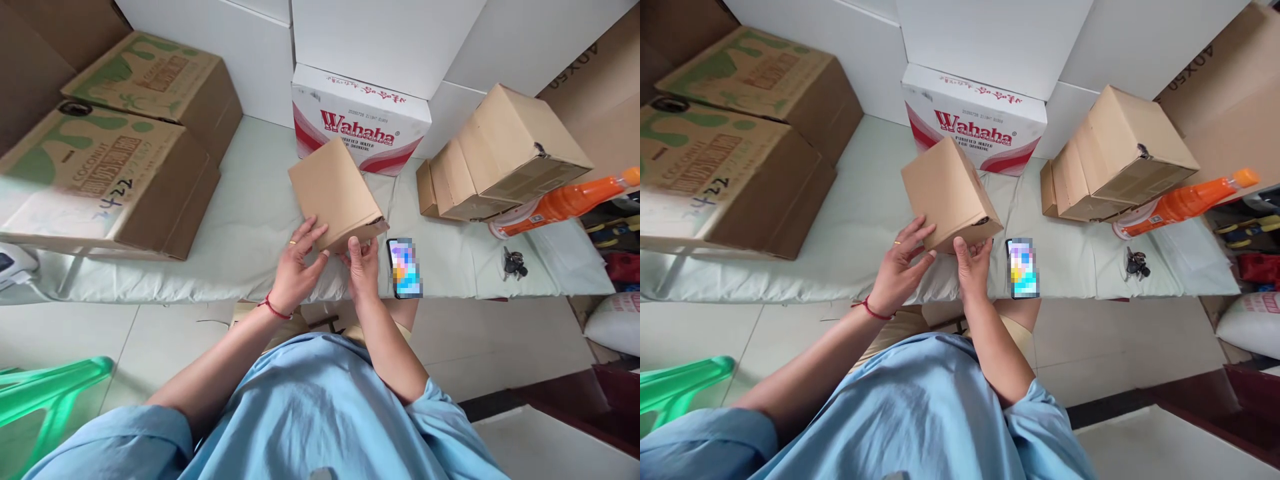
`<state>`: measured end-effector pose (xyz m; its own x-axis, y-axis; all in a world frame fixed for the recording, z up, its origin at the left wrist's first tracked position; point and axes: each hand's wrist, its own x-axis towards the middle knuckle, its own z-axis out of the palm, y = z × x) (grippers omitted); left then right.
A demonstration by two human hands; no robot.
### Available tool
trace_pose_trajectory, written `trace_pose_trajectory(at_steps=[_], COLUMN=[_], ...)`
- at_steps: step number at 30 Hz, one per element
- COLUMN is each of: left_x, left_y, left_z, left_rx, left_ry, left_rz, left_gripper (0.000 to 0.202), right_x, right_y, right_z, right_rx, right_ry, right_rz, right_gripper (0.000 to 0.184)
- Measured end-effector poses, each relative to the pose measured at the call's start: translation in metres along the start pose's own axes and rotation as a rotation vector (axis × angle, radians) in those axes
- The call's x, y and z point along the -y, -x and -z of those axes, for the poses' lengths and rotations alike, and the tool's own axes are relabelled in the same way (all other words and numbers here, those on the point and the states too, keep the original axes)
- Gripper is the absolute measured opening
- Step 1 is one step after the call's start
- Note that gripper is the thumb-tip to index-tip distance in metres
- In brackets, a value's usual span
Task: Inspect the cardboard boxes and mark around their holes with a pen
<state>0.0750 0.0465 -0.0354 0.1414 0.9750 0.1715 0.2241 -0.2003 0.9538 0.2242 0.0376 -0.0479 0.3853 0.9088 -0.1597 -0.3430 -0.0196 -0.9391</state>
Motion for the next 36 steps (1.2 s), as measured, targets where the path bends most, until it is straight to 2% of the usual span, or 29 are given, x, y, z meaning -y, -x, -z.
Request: trace_pose_trajectory(at_steps=[4, 8, 11, 13, 15, 17, 20, 24, 27, 29, 32, 34, 36], left_x=[0.003, 0.006, 0.003, -0.002, -0.007, -0.009, 0.0, 0.031, 0.048, 0.05, 0.043, 0.036, 0.028], left_y=[0.011, 0.016, 0.017, 0.019, 0.023, 0.027, 0.03, 0.031, 0.033, 0.035, 0.036, 0.036, 0.036], left_z=[-0.007, -0.007, -0.004, -0.002, 0.0, 0.004, 0.013, 0.032, 0.043, 0.047, 0.049, 0.047, 0.045], left_rx=[0.003, -0.013, 0.004, 0.034, 0.052, 0.036, -0.039, -0.128, -0.175, -0.183, -0.148, -0.096, -0.045], left_ry=[-0.145, -0.183, -0.174, -0.159, -0.149, -0.151, -0.156, -0.158, -0.172, -0.184, -0.194, -0.189, -0.184], left_rz=[-0.116, -0.122, -0.118, -0.126, -0.149, -0.172, -0.126, 0.066, 0.177, 0.221, 0.275, 0.298, 0.295], left_gripper=[0.051, 0.05, 0.048, 0.043, 0.037, 0.033, 0.032, 0.032, 0.031, 0.03, 0.031, 0.036, 0.04], right_x=[0.0, 0.0, -0.003, -0.004, -0.001, 0.005, 0.022, 0.057, 0.08, 0.089, 0.095, 0.097, 0.1], right_y=[-0.004, -0.01, -0.014, -0.016, -0.013, -0.005, 0.014, 0.044, 0.063, 0.072, 0.074, 0.068, 0.057], right_z=[-0.004, -0.012, -0.016, -0.013, -0.001, 0.021, 0.073, 0.151, 0.2, 0.226, 0.256, 0.271, 0.283], right_rx=[-0.037, -0.03, -0.07, -0.105, -0.095, -0.064, -0.097, -0.234, -0.382, -0.482, -0.603, -0.649, -0.651], right_ry=[0.065, 0.168, 0.193, 0.172, 0.116, 0.05, -0.016, -0.1, -0.145, -0.154, -0.16, -0.172, -0.161], right_rz=[0.074, 0.092, 0.115, 0.088, 0.025, -0.023, -0.017, -0.003, -0.003, -0.029, -0.142, -0.211, -0.256], right_gripper=[0.101, 0.098, 0.09, 0.082, 0.072, 0.062, 0.051, 0.053, 0.057, 0.059, 0.054, 0.051, 0.056])
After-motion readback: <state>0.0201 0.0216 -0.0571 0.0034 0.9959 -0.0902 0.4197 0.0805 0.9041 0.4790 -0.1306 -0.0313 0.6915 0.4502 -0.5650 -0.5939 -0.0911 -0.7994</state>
